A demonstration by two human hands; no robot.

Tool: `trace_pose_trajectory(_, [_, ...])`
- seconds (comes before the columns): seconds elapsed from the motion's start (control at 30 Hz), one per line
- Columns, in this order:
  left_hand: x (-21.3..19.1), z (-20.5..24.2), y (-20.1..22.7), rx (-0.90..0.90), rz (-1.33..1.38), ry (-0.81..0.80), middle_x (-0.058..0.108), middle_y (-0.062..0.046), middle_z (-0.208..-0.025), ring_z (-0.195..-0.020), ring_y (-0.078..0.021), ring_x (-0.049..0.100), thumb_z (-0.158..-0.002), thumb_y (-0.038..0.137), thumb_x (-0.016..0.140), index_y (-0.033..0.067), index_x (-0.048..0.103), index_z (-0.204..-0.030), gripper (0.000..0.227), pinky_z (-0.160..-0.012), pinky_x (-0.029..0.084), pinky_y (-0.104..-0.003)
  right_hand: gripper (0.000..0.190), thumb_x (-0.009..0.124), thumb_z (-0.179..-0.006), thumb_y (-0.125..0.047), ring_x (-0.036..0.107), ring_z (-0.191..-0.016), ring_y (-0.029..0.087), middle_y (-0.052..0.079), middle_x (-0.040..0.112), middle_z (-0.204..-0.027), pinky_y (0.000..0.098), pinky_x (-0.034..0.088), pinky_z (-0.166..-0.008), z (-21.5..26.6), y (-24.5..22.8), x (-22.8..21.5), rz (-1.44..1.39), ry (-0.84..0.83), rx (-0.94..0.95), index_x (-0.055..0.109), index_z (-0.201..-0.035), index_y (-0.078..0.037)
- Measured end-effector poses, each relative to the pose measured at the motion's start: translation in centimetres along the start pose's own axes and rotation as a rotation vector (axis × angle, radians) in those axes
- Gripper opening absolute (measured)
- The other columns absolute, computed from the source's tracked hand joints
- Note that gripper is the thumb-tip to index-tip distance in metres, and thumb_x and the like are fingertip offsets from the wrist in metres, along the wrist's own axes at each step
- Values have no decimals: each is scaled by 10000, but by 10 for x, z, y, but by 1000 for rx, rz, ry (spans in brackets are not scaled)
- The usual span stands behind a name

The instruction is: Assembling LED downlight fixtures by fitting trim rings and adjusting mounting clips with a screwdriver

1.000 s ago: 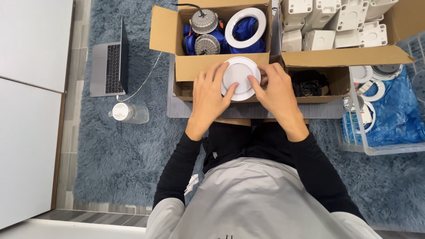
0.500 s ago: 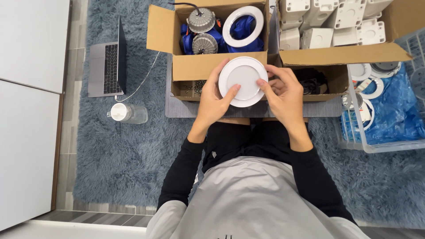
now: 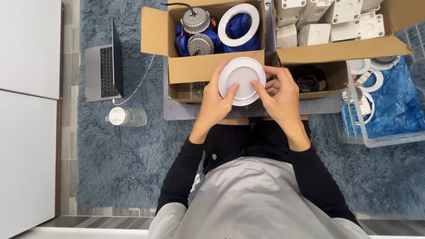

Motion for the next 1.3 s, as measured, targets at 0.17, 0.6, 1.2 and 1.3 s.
trace_pose_trajectory(0.17, [-1, -6, -1, 234, -426, 25, 610, -156, -1383, -1201, -330, 559, -1065, 215, 742, 101, 460, -1668, 675, -1137, 453, -485, 452, 892, -1038, -87, 768, -782, 328, 221, 561, -1090, 341, 660, -618, -5, 6, 1, 70, 6, -9, 646, -1353, 126])
trace_pose_trajectory(0.6, [3, -23, 3, 247, -725, -66, 496, -182, -1378, -1129, -291, 479, -1039, 251, 719, -45, 563, -1543, 606, -970, 424, -443, 413, 885, -1042, -163, 742, -743, 318, 237, 654, -1135, 384, 602, -564, -16, 13, 16, 452, -60, -154, 722, -1281, 131])
trace_pose_trajectory(1.2, [-115, -180, -87, -33, -975, 109, 648, -223, -1357, -1235, -488, 610, -937, 583, 892, 67, 546, -1380, 763, -1011, 502, -578, 510, 793, -1104, -258, 652, -899, 214, 121, 687, -1238, 423, 547, -880, 4, -22, -3, 515, -127, -140, 592, -1497, -4])
trace_pose_trajectory(1.3, [-113, -182, -78, -31, -904, 105, 763, -183, -1237, -1144, -472, 699, -869, 550, 900, 110, 616, -1324, 693, -903, 541, -567, 492, 781, -1109, -255, 660, -905, 224, 138, 680, -1240, 404, 569, -823, 1, -25, -3, 502, -159, -138, 593, -1489, -6])
Point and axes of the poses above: each hand's wrist, its own z-axis away from the middle knuckle, its own x-axis out of the palm, y = z × x, the point moved 10 cm from there along -z, towards the middle knuckle
